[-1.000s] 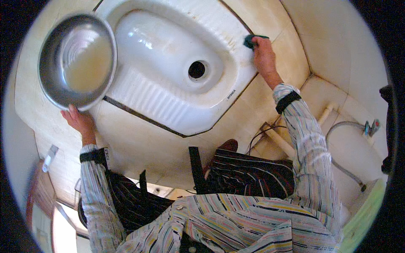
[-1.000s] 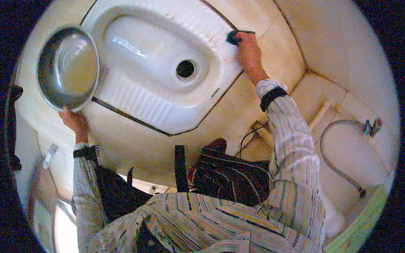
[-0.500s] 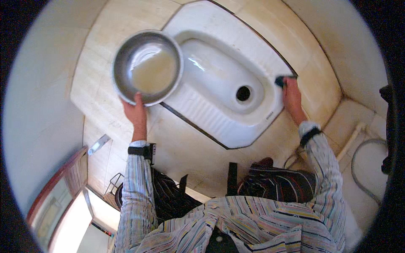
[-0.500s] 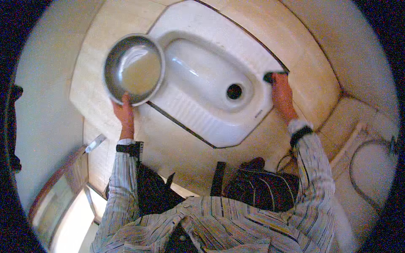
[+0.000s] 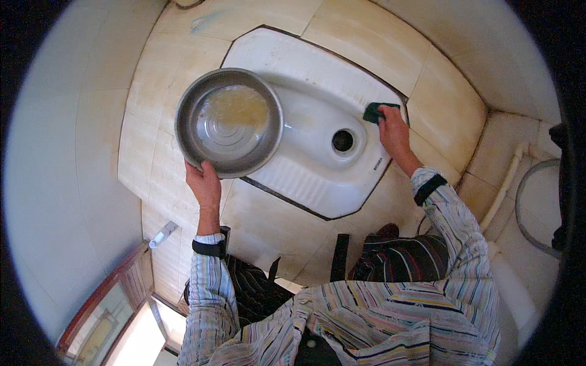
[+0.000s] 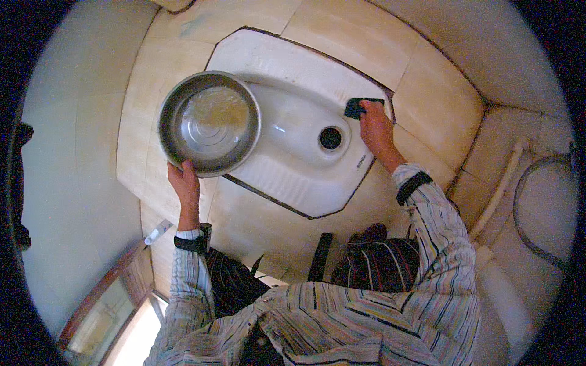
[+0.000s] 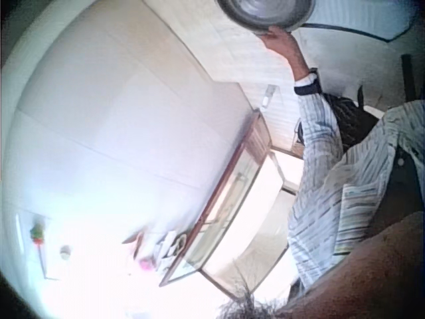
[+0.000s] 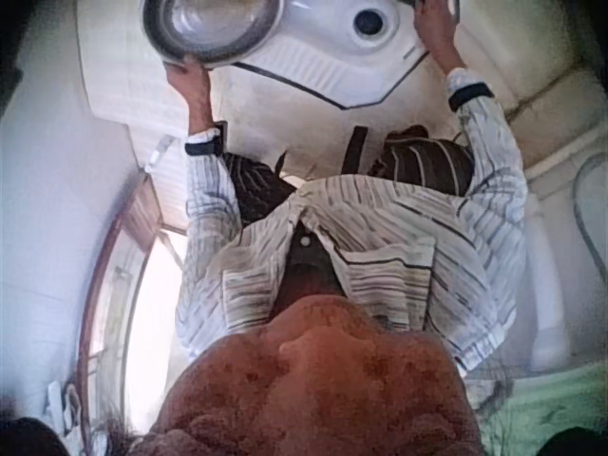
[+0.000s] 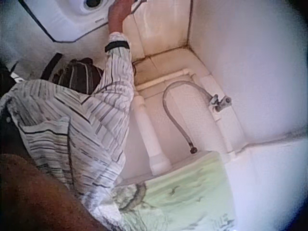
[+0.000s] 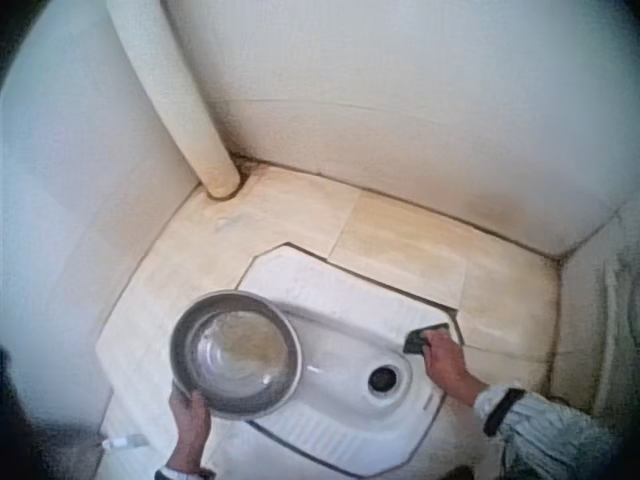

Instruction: The person scrubs the tiled floor and a squat toilet with a sponge. They then fill a metal bowl with water from a sink and use it to rinse the toilet while continuing to scrub the surface.

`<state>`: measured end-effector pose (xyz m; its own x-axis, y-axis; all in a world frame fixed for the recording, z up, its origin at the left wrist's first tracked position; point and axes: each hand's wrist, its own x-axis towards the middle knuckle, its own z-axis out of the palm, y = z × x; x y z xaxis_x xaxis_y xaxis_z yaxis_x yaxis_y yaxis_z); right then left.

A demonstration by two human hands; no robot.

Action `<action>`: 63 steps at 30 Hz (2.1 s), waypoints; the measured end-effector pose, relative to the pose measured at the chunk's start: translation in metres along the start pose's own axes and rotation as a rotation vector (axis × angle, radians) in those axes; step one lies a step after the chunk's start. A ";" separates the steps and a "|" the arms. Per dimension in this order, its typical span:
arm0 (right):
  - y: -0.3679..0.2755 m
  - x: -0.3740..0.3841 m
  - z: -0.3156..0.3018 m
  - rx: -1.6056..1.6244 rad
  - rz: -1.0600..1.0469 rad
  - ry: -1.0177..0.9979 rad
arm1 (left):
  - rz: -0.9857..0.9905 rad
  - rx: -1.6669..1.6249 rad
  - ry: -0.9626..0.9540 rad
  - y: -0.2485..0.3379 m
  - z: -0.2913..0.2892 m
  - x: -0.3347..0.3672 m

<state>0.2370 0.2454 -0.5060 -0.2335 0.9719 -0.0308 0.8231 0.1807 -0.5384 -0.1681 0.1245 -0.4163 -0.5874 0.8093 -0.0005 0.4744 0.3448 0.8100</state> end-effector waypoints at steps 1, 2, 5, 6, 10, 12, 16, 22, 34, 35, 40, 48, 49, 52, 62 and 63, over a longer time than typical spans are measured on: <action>-0.004 0.002 0.002 -0.017 0.022 -0.036 | 0.033 0.045 -0.012 0.013 0.005 -0.004; -0.007 0.002 0.002 -0.026 0.026 -0.046 | 0.042 0.096 -0.050 0.027 0.010 -0.010; -0.014 0.004 0.003 0.055 -0.017 -0.093 | 0.097 0.291 -0.151 0.058 0.020 -0.024; -0.015 0.005 0.004 0.056 0.003 -0.103 | 0.211 0.319 -0.167 0.064 0.023 -0.025; -0.011 0.006 0.004 0.108 -0.076 -0.079 | 0.500 0.395 -0.124 0.067 0.023 -0.030; -0.009 0.006 0.005 0.094 -0.078 -0.081 | 0.403 0.310 -0.070 0.055 0.012 -0.023; 0.006 0.011 0.004 0.007 -0.150 0.057 | 0.287 0.212 0.239 0.012 -0.014 0.003; 0.043 0.024 -0.008 -0.176 -0.021 0.246 | -0.303 -0.161 0.665 -0.059 -0.054 0.042; -0.057 -0.115 0.009 0.200 -0.619 -0.772 | -0.331 -0.502 0.461 -0.088 -0.049 0.019; -0.054 -0.115 0.005 0.233 -0.674 -0.803 | -0.317 -0.494 0.486 -0.090 -0.040 0.010; -0.043 -0.087 -0.022 0.173 -1.014 -0.895 | 0.020 0.307 0.050 -0.087 -0.001 -0.031; -0.108 -0.037 0.039 0.113 -1.178 -0.849 | 0.080 0.742 -0.031 -0.071 0.017 -0.038; -0.122 -0.037 0.049 0.106 -1.119 -0.836 | 0.076 0.742 -0.036 -0.071 0.016 -0.037; -0.161 -0.024 0.075 0.124 -0.959 -0.710 | 0.066 0.727 -0.031 -0.070 0.016 -0.037; -0.138 -0.034 0.080 0.350 -0.365 -0.787 | 0.088 0.729 -0.044 -0.067 0.015 -0.035; -0.126 -0.046 0.067 0.339 -0.395 -0.804 | 0.081 0.727 -0.048 -0.067 0.014 -0.036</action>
<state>0.1091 0.1680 -0.4929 -0.8515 0.4329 -0.2959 0.4448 0.2974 -0.8448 -0.1698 0.0791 -0.4791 -0.5105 0.8599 0.0039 0.8402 0.4979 0.2149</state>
